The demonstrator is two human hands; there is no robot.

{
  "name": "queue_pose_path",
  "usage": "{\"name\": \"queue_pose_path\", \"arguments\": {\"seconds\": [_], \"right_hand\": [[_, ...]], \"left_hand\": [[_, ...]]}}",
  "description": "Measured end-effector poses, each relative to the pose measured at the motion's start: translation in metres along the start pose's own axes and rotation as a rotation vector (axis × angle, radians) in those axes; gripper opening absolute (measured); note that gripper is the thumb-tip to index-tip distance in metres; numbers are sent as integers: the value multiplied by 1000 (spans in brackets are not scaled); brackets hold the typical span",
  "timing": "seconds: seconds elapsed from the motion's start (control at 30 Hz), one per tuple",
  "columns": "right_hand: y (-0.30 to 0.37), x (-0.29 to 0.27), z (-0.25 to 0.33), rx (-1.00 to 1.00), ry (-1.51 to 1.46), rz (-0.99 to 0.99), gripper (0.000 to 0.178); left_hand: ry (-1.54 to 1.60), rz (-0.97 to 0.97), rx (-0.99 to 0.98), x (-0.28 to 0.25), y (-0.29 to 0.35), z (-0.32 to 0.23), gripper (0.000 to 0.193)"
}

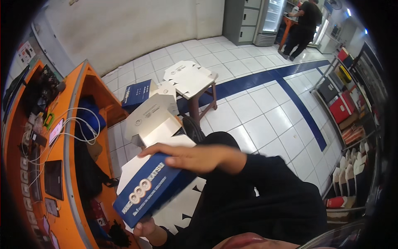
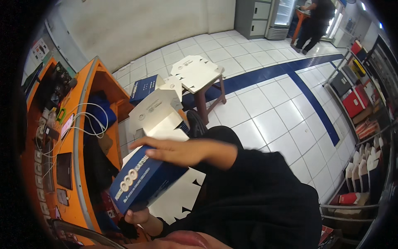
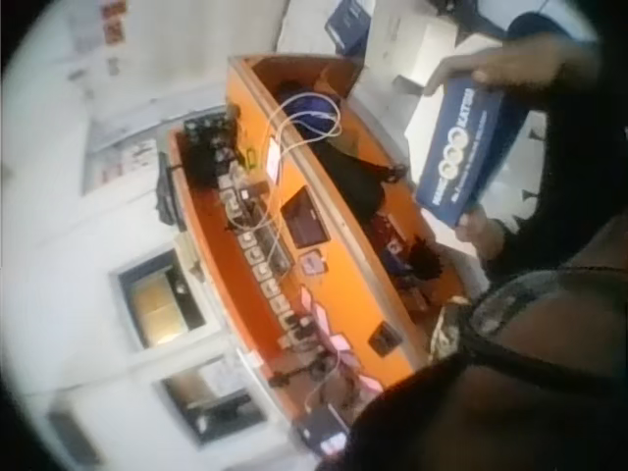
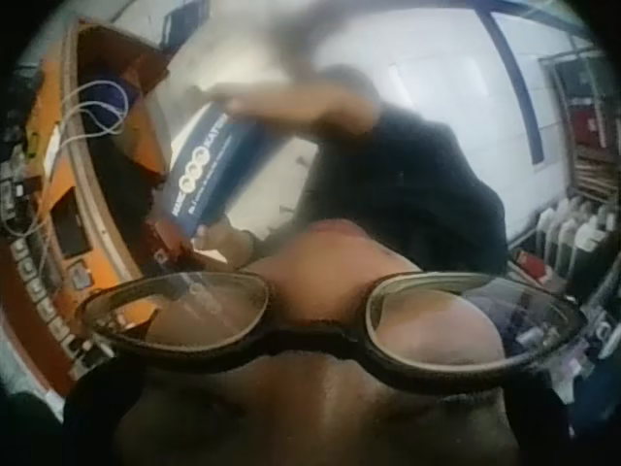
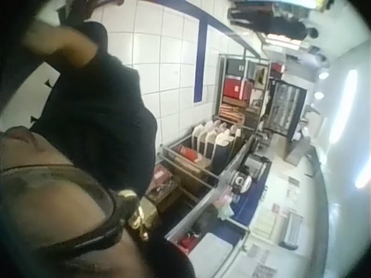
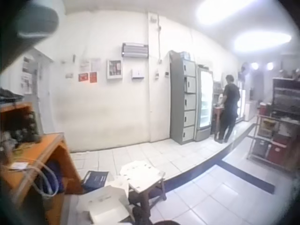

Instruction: The person assembles cardboard food boxes by folding and interlocking the tabs of flat blue and white cardboard sheets by hand.

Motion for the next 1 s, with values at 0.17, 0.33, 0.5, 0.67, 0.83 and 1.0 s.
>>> {"name": "queue_pose_path", "arguments": {"seconds": [0.17, 0.33, 0.5, 0.67, 0.83, 1.0], "right_hand": [[22, 37, -12, -65, -240, -119, 58], [29, 31, -4, -84, -144, -185, 49], [47, 5, 27, -240, -108, -491, 45], [69, 0, 50, -552, 274, -205, 34], [71, 31, 52, -762, 533, -10, 31], [70, 29, 53, -893, 595, -137, 26]], "left_hand": [[30, 42, 46, 2, 7, 1, 78], [68, 136, 64, 7, 3, 3, 83], [98, 398, 80, 14, -12, 6, 88], [-340, 298, -308, 53, -25, -5, 88], [4, 707, -763, 64, -4, 24, 77], [445, 145, -707, 60, 7, 56, 66]]}}
Point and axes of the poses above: each hand's wrist, its own y-axis away from the middle knuckle, its own x-axis out of the palm, z = x × y, the point moved 3 cm from there along -y, towards the middle knuckle, and after that the axes turned 3 degrees about y, right-handed, at the moved point
